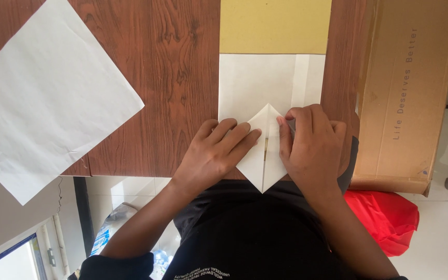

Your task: Folding and gluing paper to assemble the bottom of a paper bag.

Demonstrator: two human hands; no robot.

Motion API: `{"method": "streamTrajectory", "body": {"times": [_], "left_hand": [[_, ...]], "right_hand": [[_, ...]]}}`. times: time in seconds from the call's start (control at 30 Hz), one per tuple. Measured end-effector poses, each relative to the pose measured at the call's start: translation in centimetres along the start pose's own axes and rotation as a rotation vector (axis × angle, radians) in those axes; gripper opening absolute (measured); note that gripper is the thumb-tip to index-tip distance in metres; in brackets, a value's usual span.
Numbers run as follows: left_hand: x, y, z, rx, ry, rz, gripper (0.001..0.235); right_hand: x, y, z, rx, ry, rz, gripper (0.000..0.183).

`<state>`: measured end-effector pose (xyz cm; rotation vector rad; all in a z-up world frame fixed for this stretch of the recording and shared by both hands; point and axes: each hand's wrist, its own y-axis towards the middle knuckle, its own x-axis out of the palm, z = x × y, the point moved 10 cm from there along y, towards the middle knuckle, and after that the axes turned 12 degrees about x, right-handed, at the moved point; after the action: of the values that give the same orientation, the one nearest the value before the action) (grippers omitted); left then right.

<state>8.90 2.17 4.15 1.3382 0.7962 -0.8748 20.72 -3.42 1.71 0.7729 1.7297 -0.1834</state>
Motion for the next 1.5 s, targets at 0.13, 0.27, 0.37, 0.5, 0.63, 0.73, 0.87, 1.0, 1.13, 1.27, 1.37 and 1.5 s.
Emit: {"method": "streamTrajectory", "body": {"times": [0.13, 0.27, 0.37, 0.5, 0.63, 0.73, 0.87, 1.0, 1.13, 1.27, 1.37, 1.5], "left_hand": [[0.1, -0.7, 0.0, 0.006, 0.0, -0.001, 0.014], [1.3, -1.0, 0.2, 0.02, 0.017, -0.107, 0.031], [1.6, -0.7, 0.1, 0.042, 0.031, -0.159, 0.035], [2.2, -0.5, 0.0, 0.076, 0.06, -0.245, 0.043], [3.2, -0.6, -0.5, 0.099, 0.064, -0.306, 0.051], [3.5, -0.5, -0.7, 0.12, 0.09, -0.356, 0.055], [3.8, -0.1, -0.9, 0.144, 0.081, -0.437, 0.059], [4.1, 0.2, -0.8, 0.187, 0.041, -0.508, 0.062], [4.6, 0.5, -1.2, 0.216, 0.029, -0.535, 0.063], [5.1, 0.8, -1.4, 0.257, 0.035, -0.574, 0.068], [5.3, 0.9, -1.6, 0.252, 0.056, -0.577, 0.074], [5.8, 0.3, -1.9, 0.185, 0.044, -0.578, 0.095]], "right_hand": [[0.0, -0.3, 0.8, 0.011, 0.036, 0.044, 0.014], [-2.3, -1.1, 0.4, -0.102, 0.083, 0.173, 0.015], [-3.2, -1.6, -0.6, -0.233, 0.144, 0.137, 0.006], [-2.7, -2.4, -1.3, -0.346, 0.176, 0.076, 0.016], [-1.8, -2.8, -1.0, -0.33, 0.133, -0.018, 0.026], [-1.3, -2.6, -1.1, -0.333, 0.09, -0.061, 0.033], [-1.1, -2.6, -1.4, -0.368, 0.032, -0.092, 0.038], [-0.5, -2.7, -1.2, -0.397, -0.053, -0.115, 0.044], [-0.2, -2.7, -1.0, -0.387, -0.069, -0.122, 0.045], [-0.1, -2.3, -1.2, -0.387, -0.059, -0.137, 0.047], [0.2, -1.9, -0.7, -0.373, -0.044, -0.182, 0.051], [1.2, -2.1, 0.2, -0.338, 0.002, -0.317, 0.067]]}}
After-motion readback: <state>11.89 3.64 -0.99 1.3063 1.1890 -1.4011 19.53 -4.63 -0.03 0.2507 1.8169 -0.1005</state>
